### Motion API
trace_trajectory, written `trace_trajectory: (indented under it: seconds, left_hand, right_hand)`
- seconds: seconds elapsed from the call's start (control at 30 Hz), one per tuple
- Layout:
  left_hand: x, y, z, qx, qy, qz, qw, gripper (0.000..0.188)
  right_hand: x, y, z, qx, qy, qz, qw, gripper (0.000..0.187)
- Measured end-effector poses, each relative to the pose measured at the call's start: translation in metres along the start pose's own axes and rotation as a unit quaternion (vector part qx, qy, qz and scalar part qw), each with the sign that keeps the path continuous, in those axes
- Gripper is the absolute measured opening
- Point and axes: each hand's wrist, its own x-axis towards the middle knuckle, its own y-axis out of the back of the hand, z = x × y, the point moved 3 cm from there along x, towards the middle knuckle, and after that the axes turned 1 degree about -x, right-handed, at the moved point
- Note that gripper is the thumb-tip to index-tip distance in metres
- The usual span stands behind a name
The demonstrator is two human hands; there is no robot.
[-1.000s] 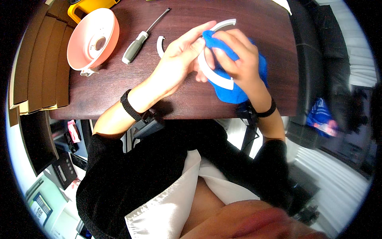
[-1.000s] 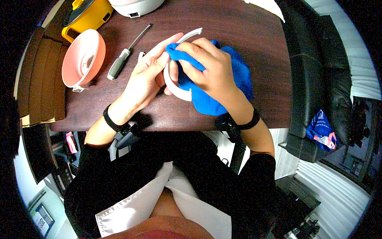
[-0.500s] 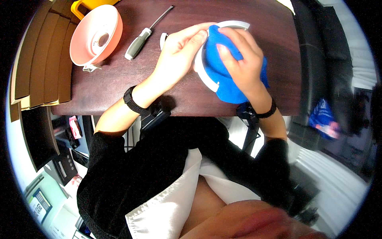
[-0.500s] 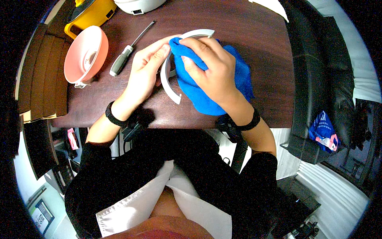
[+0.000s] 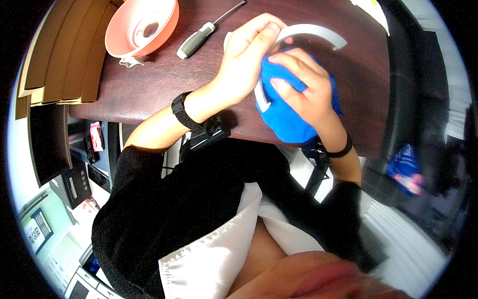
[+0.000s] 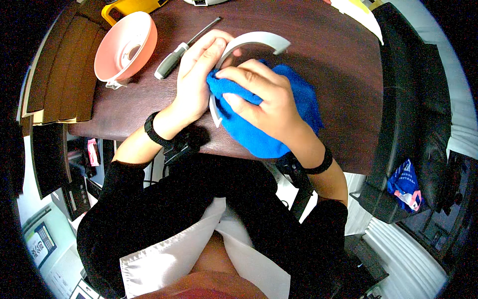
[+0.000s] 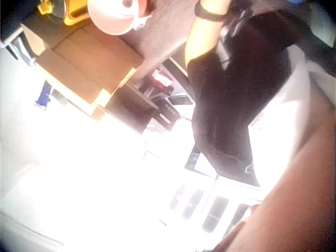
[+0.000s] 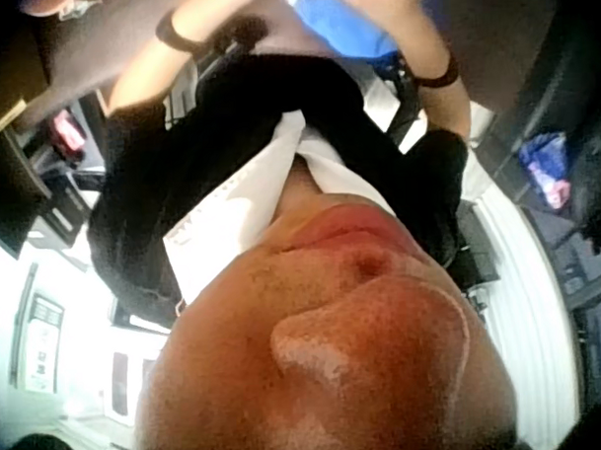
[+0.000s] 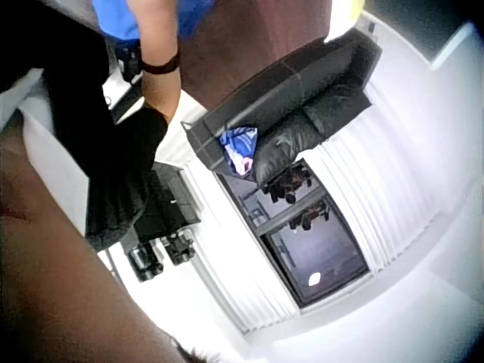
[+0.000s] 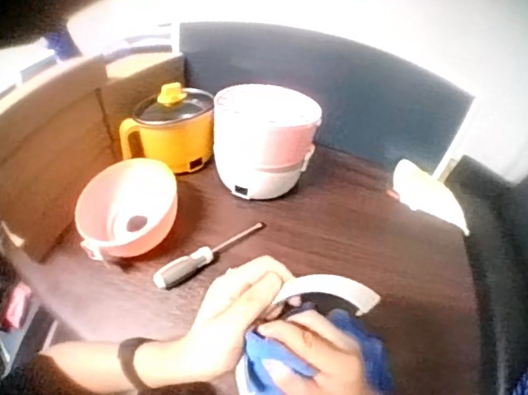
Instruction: The person wipes a pink circular appliance part with a blue cloth, then attaches two white curved plastic pieces to its rim. They continue to wipe the part and adjust the attached pieces.
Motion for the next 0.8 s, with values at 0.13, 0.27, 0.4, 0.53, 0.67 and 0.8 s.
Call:
trace_trajectory:
  seconds: [0.13,0.27,0.4,0.53,0.67,0.8]
  left_hand:
    - [-0.001,0.000,0.000,-0.084,0.069,-0.030,0.994,0.026]
    - [0.002,-0.007,-0.006,-0.119,0.095,-0.027,0.988,0.028]
    - [0.003,-0.008,-0.007,-0.119,0.148,-0.090,0.978,0.029]
    - [-0.001,-0.009,-0.009,-0.127,0.132,-0.111,0.977,0.026]
    - [-0.004,-0.011,-0.009,-0.072,0.111,-0.107,0.985,0.026]
    - [-0.004,-0.012,-0.005,-0.061,0.098,-0.101,0.988,0.027]
  right_hand:
    - [0.001,0.000,-0.001,0.022,0.002,-0.018,1.000,0.031]
    - [0.000,0.001,-0.001,0.022,0.006,-0.056,0.998,0.031]
    - [-0.001,0.002,-0.013,0.049,0.006,-0.118,0.992,0.032]
    - [-0.003,0.007,-0.015,0.079,-0.005,-0.153,0.985,0.032]
    - [-0.008,0.013,-0.005,0.169,-0.058,-0.226,0.958,0.034]
    - [-0.011,0.016,0.000,0.274,-0.161,-0.254,0.914,0.039]
